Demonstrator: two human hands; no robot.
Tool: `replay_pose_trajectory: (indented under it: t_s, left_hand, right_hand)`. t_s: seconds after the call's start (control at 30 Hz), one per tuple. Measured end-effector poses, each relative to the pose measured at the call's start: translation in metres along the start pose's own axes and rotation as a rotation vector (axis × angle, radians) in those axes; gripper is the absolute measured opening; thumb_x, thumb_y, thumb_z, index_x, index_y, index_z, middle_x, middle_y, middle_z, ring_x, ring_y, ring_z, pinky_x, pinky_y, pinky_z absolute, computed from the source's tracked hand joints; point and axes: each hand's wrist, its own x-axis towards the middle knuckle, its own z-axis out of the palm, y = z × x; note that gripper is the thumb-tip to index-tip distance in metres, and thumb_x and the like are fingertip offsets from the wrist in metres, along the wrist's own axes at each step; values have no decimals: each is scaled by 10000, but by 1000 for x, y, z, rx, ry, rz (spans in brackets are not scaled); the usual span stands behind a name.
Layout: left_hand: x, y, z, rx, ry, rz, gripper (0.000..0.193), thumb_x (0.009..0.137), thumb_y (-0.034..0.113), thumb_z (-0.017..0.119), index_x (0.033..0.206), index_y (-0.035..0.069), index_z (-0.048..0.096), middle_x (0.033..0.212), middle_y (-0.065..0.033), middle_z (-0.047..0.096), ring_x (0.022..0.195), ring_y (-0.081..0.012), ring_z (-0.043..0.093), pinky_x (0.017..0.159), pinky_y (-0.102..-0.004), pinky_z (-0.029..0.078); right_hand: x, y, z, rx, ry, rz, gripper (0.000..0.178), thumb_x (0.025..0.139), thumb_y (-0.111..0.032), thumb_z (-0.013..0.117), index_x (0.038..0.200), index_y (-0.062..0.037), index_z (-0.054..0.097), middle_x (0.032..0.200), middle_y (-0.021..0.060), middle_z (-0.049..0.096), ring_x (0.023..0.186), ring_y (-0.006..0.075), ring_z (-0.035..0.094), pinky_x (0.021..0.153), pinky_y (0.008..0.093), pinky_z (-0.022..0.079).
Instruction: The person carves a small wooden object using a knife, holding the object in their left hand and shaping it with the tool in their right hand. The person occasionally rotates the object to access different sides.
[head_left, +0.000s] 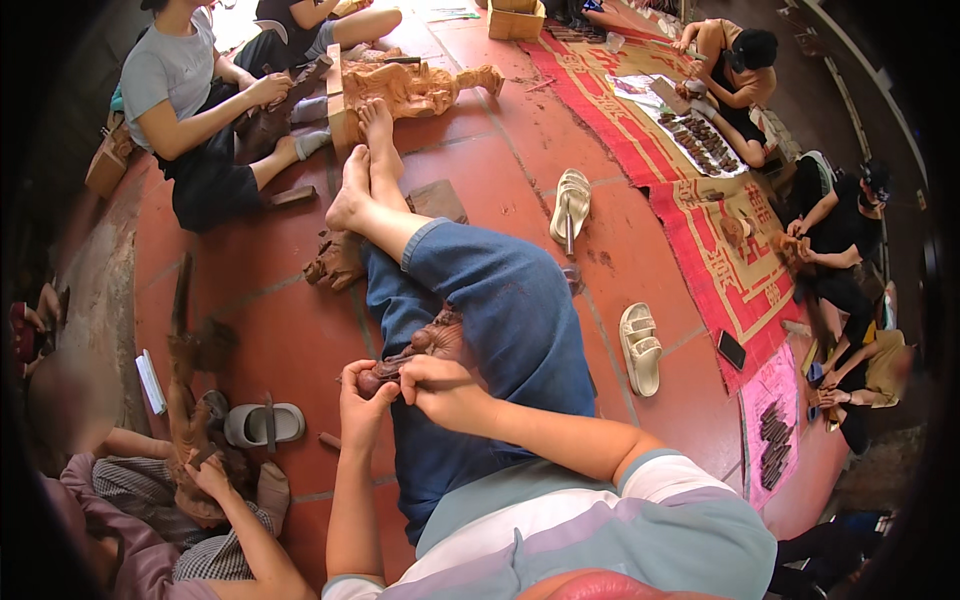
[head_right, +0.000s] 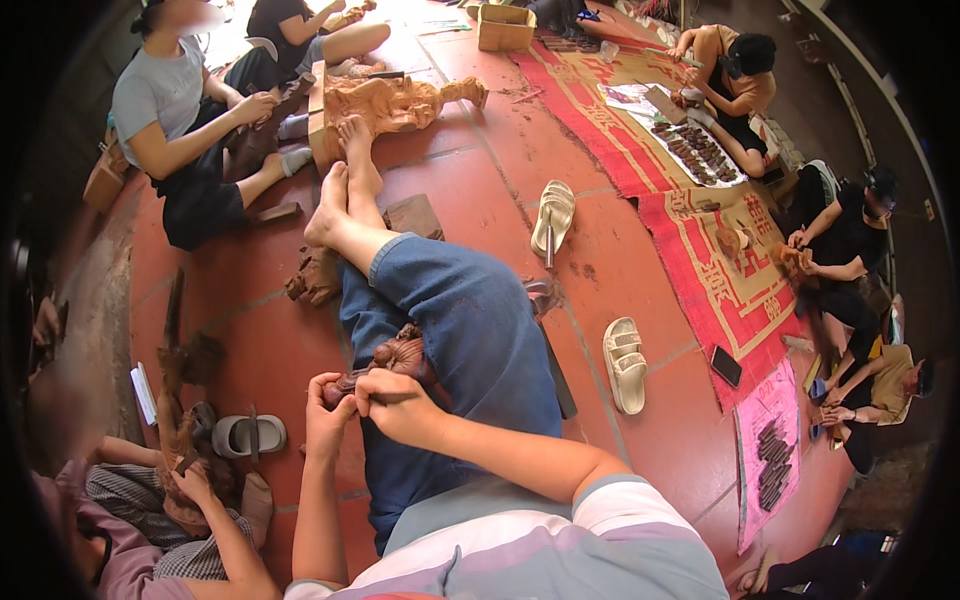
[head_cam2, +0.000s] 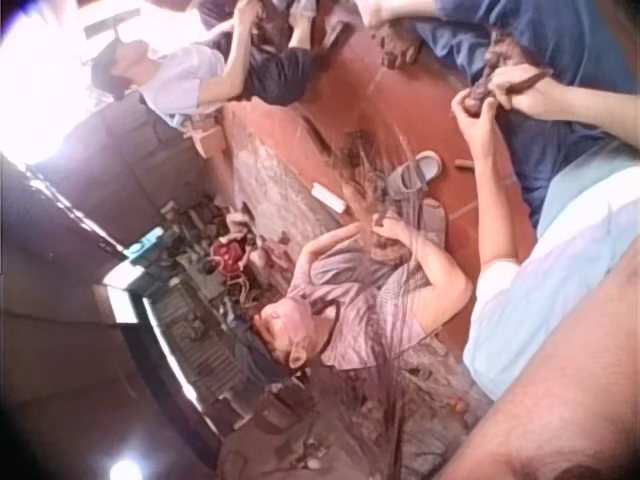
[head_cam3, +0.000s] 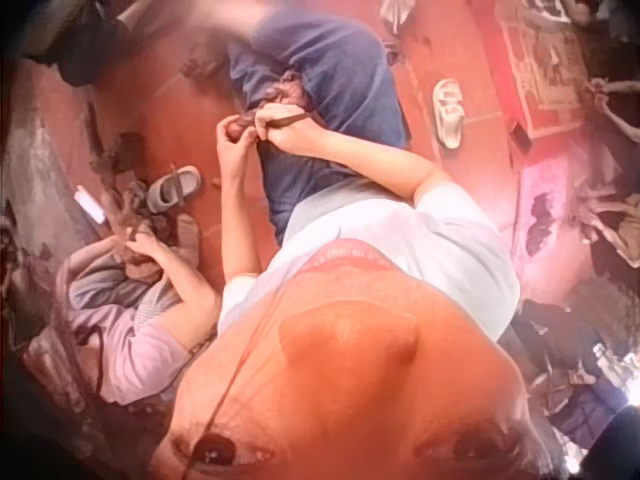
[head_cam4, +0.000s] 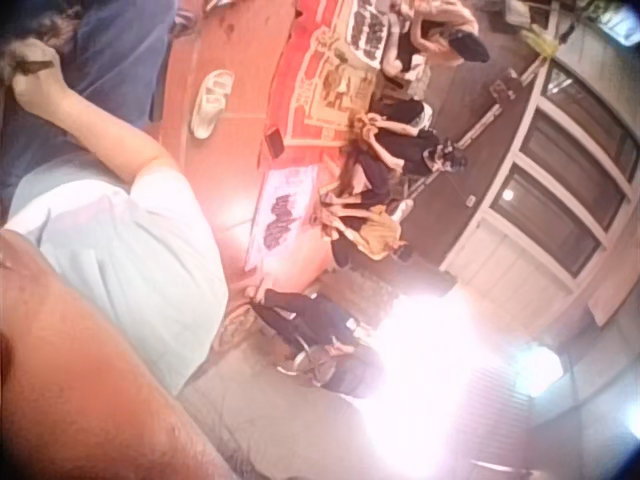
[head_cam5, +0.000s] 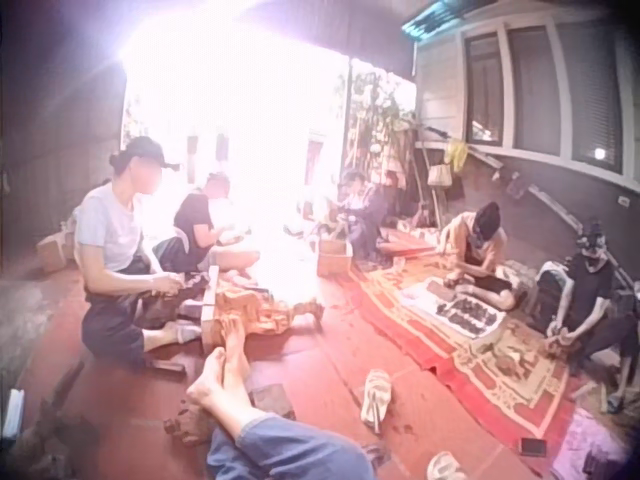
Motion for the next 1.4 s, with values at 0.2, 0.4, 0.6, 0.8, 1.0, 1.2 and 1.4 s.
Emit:
replay_pose_trajectory:
  t_s: [0.2,0.4,0.6,0.8,1.0,1.2,1.4]
  left_hand:
    - [-5,12,-7,-106,-125,18,508,825,109,745,1249,65,468,1102,-47,576,1012,-140,577,841,-275,513]
    - [0,2,0,-20,8,-5,484,833,90,734,1240,59,475,1084,-57,583,993,-134,578,834,-278,516]
    - [-2,8,-7,-101,-92,44,488,836,103,738,1248,58,481,1091,-59,587,953,-122,586,812,-267,513]
    - [0,-4,6,4,49,48,400,874,160,697,1205,82,485,1029,-37,565,880,-95,566,726,-211,491]
    - [-4,4,0,-134,-77,65,468,853,176,737,1229,60,484,1084,-64,568,959,-115,573,802,-258,510]
    - [-4,3,-5,-140,-46,-30,448,852,159,734,1209,64,482,1056,-61,579,932,-138,595,781,-289,549]
    - [-8,6,8,-188,12,-21,450,843,147,744,1193,57,476,1054,-72,582,912,-137,605,763,-272,554]
  right_hand:
    - [-5,-5,5,-7,-85,112,65,799,-25,565,741,-42,539,739,102,590,742,283,595,677,386,468]
    - [7,5,-6,18,-46,76,74,791,-5,561,731,-47,551,733,111,571,737,262,581,671,365,460]
    - [2,-3,8,-32,-40,36,81,803,-25,564,728,-55,564,729,101,596,709,277,591,656,363,467]
    - [14,-3,-5,-4,-35,56,100,798,-14,569,701,-41,565,701,118,607,661,240,606,605,337,471]
    - [6,-3,12,33,-59,63,92,800,-11,573,711,-36,567,718,81,616,737,207,595,702,319,460]
    - [19,14,4,147,-159,173,135,829,-79,597,701,-50,565,662,55,607,637,146,592,598,303,463]
    - [22,5,-7,71,-265,216,100,821,-21,559,725,-49,553,681,69,573,630,168,561,600,310,446]
